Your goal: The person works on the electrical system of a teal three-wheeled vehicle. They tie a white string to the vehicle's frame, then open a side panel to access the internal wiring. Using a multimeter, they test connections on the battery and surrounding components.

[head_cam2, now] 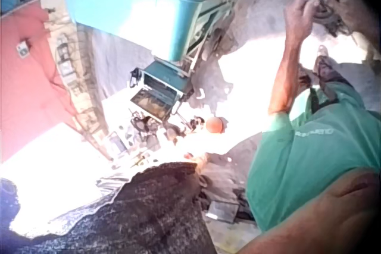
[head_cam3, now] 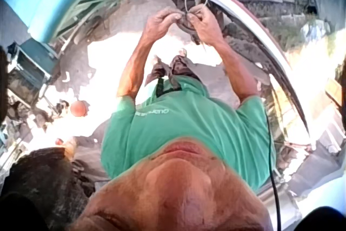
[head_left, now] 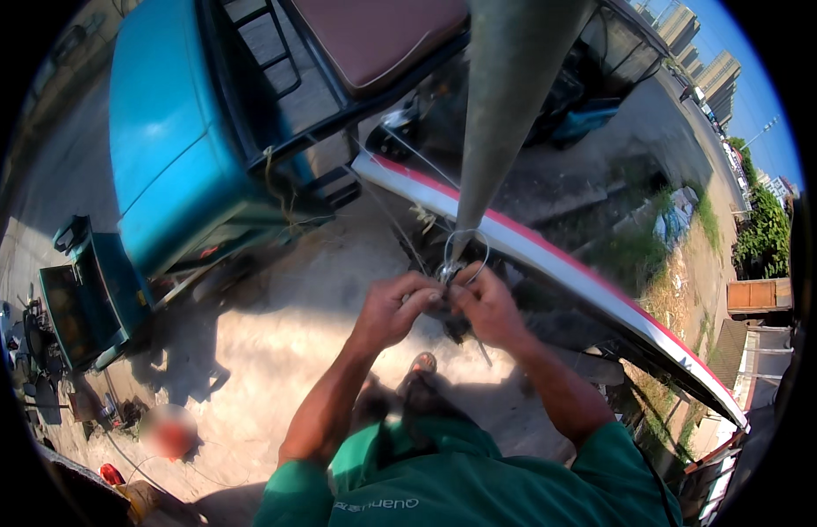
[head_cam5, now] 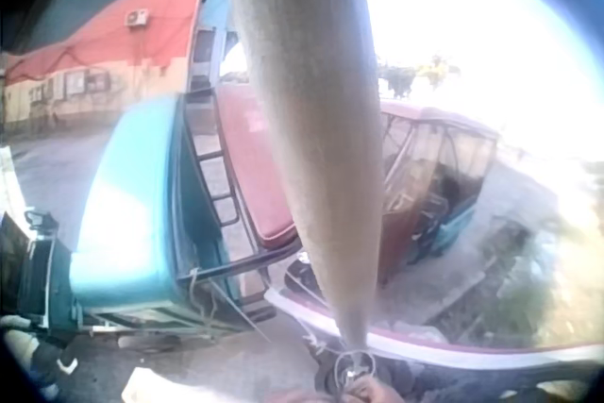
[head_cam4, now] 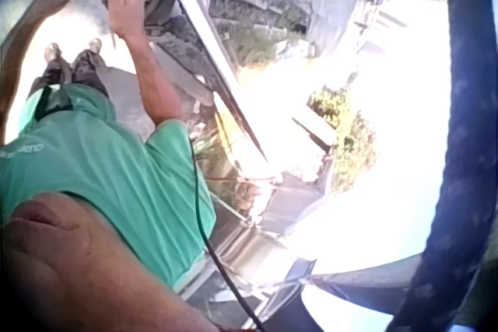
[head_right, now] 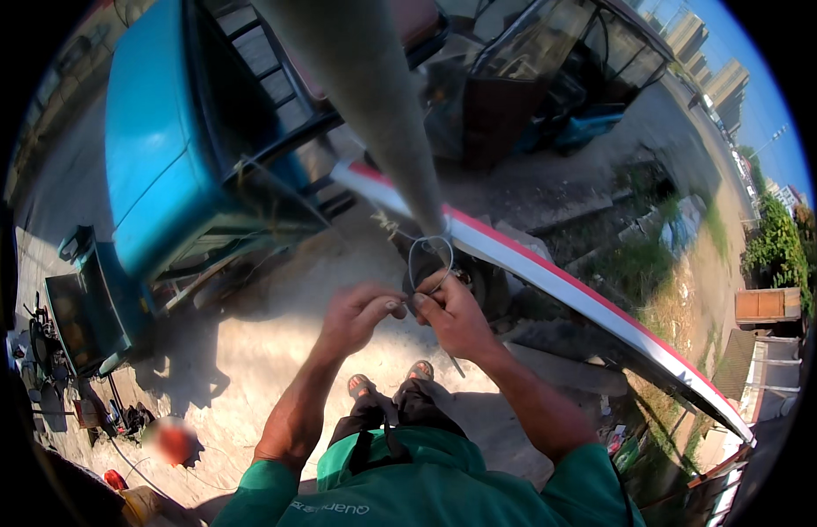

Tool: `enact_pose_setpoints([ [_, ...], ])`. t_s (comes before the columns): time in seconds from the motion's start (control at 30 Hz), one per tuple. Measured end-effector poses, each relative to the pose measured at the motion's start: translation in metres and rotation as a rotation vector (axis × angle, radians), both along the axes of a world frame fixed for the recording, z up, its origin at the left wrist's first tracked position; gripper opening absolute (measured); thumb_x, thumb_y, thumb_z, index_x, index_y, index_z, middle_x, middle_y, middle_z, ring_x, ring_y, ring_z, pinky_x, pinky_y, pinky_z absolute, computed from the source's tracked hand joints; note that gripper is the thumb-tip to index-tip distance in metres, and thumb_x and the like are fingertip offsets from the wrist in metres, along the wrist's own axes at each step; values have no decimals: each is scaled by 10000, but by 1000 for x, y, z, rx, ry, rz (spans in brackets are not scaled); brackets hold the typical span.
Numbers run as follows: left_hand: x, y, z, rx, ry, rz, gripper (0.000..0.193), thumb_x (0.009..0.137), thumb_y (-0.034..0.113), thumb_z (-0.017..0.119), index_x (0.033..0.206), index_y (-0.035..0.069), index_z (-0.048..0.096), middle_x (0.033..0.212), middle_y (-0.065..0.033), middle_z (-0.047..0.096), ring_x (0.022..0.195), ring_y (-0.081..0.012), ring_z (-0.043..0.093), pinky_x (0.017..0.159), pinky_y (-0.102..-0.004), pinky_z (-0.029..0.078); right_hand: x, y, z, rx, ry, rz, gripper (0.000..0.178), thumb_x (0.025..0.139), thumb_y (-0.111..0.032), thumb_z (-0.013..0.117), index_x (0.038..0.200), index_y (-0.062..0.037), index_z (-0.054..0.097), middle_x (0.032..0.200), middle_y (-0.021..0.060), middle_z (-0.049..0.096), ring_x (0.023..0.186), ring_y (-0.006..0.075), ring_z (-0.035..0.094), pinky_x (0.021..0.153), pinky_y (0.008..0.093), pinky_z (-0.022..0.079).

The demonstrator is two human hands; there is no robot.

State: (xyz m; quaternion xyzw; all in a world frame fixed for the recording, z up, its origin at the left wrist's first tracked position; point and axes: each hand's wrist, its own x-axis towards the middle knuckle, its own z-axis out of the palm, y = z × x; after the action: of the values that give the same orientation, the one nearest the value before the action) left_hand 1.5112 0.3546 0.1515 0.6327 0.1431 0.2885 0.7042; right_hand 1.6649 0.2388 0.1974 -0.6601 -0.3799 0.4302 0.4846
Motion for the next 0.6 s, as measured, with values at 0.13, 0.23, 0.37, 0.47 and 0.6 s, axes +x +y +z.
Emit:
enact_pose_setpoints([
  [0.13, 26, 24, 7, -395, -10, -231, 170, 872, 96, 694, 930, -16, 580, 733, -111, 652, 627, -169, 623, 608, -296, 522, 2, 3, -3, -25, 99, -18, 107, 981, -80, 537, 1014, -14, 460, 776, 47, 580, 705, 85, 542, 658, 254, 446],
  [0.23, 40, 18, 11, -623, -46, -226, 247, 860, 130, 729, 862, 48, 496, 636, -65, 560, 521, -148, 551, 505, -295, 490, 5, 1, -7, -9, 102, -32, 105, 982, -83, 537, 1006, -22, 455, 783, 40, 570, 696, 84, 527, 650, 249, 440],
  [0.37, 45, 14, 11, -801, -51, -185, 248, 891, 159, 714, 845, 65, 489, 590, -26, 519, 469, -108, 496, 437, -251, 411, 5, 2, -13, 38, 135, -25, 90, 983, -74, 526, 988, -33, 446, 770, 34, 549, 690, 84, 515, 645, 253, 438],
  [0.47, 48, 14, -3, -931, -59, -283, 240, 918, 201, 690, 855, 78, 494, 575, -15, 510, 445, -97, 459, 410, -233, 356, 7, 2, -16, 34, 147, -8, 90, 983, -73, 522, 972, -38, 440, 762, 33, 536, 686, 85, 508, 642, 259, 436],
  [0.6, 53, 21, 1, -831, 59, -322, 216, 921, 238, 669, 844, 82, 540, 598, 2, 488, 449, -94, 414, 415, -229, 307, 8, 1, -13, 39, 162, -11, 101, 981, -78, 530, 960, -41, 439, 756, 32, 527, 678, 84, 502, 643, 261, 436],
])
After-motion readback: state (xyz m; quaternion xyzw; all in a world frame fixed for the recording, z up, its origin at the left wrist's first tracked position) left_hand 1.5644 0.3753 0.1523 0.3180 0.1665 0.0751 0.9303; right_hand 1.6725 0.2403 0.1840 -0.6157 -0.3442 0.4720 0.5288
